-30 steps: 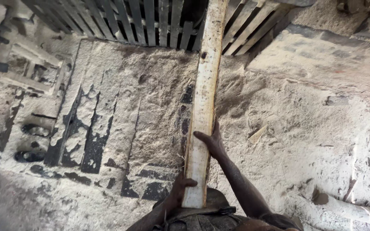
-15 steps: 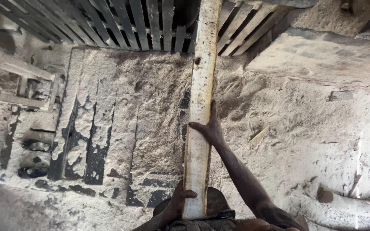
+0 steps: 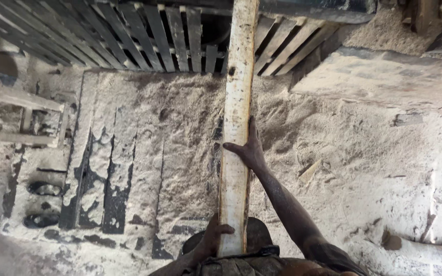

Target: The person feeds a long piece of wood through a table saw, guiding it by hand through the blade.

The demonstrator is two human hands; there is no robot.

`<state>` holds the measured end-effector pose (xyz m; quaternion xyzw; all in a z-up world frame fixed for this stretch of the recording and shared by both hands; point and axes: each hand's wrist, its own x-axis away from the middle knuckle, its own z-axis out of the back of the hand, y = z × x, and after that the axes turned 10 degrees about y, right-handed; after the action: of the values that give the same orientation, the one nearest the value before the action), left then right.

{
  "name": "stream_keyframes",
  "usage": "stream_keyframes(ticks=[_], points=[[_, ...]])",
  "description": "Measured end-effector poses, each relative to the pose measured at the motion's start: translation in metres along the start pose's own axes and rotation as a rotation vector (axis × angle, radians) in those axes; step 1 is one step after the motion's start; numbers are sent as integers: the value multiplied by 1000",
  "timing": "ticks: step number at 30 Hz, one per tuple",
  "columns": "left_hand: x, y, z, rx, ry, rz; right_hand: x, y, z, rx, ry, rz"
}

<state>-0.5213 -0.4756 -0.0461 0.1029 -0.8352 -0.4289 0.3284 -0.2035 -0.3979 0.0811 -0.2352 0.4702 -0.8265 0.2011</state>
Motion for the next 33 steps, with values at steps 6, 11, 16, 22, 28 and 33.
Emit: stream_keyframes(ticks=[6, 11, 16, 22, 28, 33], points=[[-38, 38, -15, 287, 106, 323, -43, 2, -2, -38, 9, 79], [-82, 18, 1, 223, 108, 289, -83, 7, -6, -23, 7, 80], [-130, 17, 14, -539, -154, -215, -121, -1, -4, -78, -1, 126], [-195, 41, 17, -751, -258, -630, -170, -29, 3, -100, 5, 144], [-249, 67, 15, -205, -414, -359, -219, -42, 7, -100, -5, -65], [-287, 92, 6, 164, -122, 174, -268, -39, -2, 51, 144, 76]])
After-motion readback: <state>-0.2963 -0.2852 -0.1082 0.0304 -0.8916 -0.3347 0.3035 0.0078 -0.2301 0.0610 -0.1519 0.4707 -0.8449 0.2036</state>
